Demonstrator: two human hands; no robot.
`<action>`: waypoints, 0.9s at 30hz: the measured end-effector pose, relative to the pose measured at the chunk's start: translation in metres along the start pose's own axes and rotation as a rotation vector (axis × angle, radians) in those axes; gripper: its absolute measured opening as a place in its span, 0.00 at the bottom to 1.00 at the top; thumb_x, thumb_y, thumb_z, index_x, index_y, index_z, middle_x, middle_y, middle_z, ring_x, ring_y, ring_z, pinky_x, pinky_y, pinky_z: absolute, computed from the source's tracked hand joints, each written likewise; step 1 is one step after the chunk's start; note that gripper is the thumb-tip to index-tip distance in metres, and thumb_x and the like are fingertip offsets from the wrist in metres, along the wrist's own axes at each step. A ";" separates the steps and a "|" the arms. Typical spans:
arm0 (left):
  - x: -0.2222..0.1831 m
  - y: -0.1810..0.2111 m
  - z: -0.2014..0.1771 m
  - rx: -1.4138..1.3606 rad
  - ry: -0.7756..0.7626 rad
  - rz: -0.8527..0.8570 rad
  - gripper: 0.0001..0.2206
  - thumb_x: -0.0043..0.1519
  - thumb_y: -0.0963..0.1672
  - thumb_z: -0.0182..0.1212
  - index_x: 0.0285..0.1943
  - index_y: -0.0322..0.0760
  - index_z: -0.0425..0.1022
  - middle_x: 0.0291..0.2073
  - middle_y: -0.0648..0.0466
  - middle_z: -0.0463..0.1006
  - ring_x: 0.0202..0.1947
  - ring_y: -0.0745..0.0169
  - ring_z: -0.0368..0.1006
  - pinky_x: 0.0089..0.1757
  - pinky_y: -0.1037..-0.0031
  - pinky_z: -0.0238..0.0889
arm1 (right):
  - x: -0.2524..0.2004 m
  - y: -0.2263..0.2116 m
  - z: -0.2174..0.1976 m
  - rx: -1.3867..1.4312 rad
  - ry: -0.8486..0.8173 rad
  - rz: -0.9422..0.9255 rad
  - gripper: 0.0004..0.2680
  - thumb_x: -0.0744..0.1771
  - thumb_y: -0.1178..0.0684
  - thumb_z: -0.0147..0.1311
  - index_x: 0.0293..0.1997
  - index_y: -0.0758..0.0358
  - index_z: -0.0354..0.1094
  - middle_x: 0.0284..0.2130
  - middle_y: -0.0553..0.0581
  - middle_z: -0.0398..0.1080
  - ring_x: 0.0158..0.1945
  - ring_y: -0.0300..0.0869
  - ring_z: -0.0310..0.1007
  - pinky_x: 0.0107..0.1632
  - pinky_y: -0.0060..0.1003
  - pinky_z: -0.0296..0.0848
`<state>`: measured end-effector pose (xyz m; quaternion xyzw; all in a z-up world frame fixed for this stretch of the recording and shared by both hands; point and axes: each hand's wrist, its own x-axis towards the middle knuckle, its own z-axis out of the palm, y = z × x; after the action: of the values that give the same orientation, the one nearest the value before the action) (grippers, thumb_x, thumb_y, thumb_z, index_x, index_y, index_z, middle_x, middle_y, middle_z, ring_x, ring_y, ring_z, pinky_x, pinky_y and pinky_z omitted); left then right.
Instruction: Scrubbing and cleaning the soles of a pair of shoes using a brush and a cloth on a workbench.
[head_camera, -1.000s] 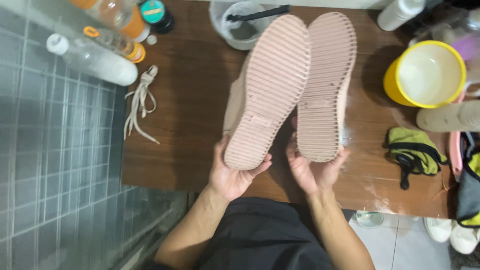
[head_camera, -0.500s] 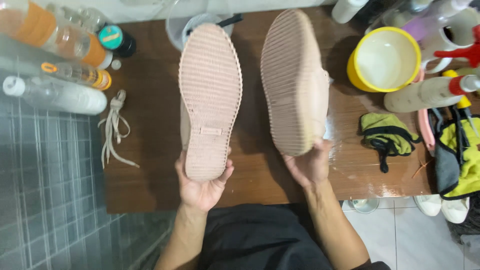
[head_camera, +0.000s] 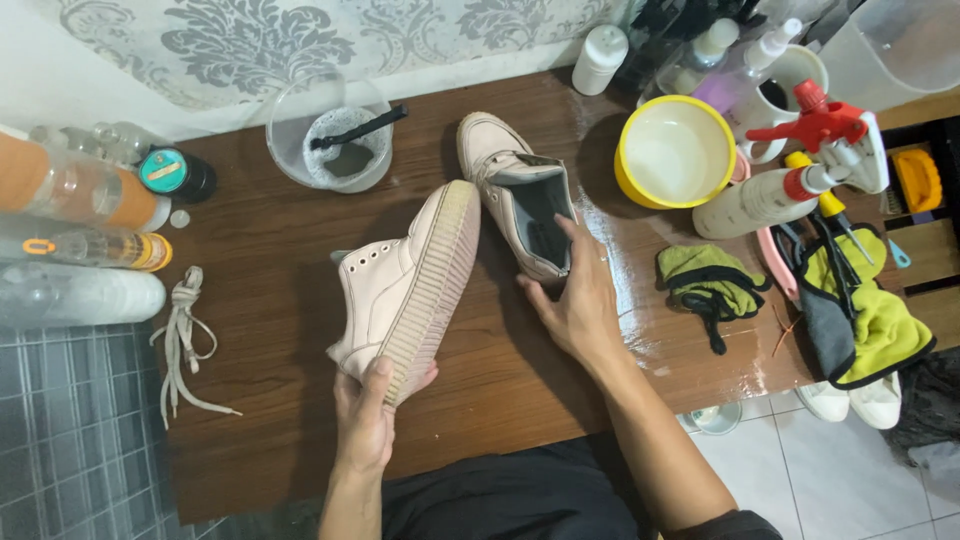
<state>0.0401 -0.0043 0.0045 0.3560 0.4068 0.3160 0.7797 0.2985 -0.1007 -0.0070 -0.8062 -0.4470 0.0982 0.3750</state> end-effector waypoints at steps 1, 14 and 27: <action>0.000 0.004 0.006 0.078 0.071 0.023 0.35 0.54 0.47 0.61 0.72 0.36 0.53 0.61 0.34 0.72 0.49 0.29 0.78 0.43 0.42 0.79 | 0.004 -0.001 -0.006 -0.033 -0.016 -0.049 0.32 0.62 0.50 0.66 0.71 0.64 0.47 0.68 0.72 0.55 0.70 0.64 0.57 0.68 0.56 0.59; 0.000 0.016 0.006 0.437 0.159 0.118 0.42 0.59 0.45 0.57 0.78 0.45 0.28 0.68 0.36 0.59 0.32 0.38 0.82 0.38 0.55 0.81 | 0.159 0.024 -0.148 -0.767 0.411 -0.252 0.12 0.67 0.59 0.69 0.55 0.66 0.76 0.39 0.63 0.72 0.47 0.59 0.61 0.45 0.51 0.61; -0.009 0.019 -0.009 0.852 -0.019 0.569 0.29 0.66 0.51 0.51 0.76 0.39 0.52 0.76 0.34 0.41 0.78 0.36 0.41 0.61 0.55 0.62 | 0.273 0.094 -0.115 -0.894 0.153 -0.100 0.06 0.65 0.42 0.65 0.38 0.48 0.81 0.30 0.66 0.78 0.35 0.68 0.75 0.36 0.60 0.69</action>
<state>0.0240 0.0020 0.0199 0.7416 0.3794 0.3189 0.4521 0.5744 0.0265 0.0569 -0.8713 -0.4548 -0.1825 0.0263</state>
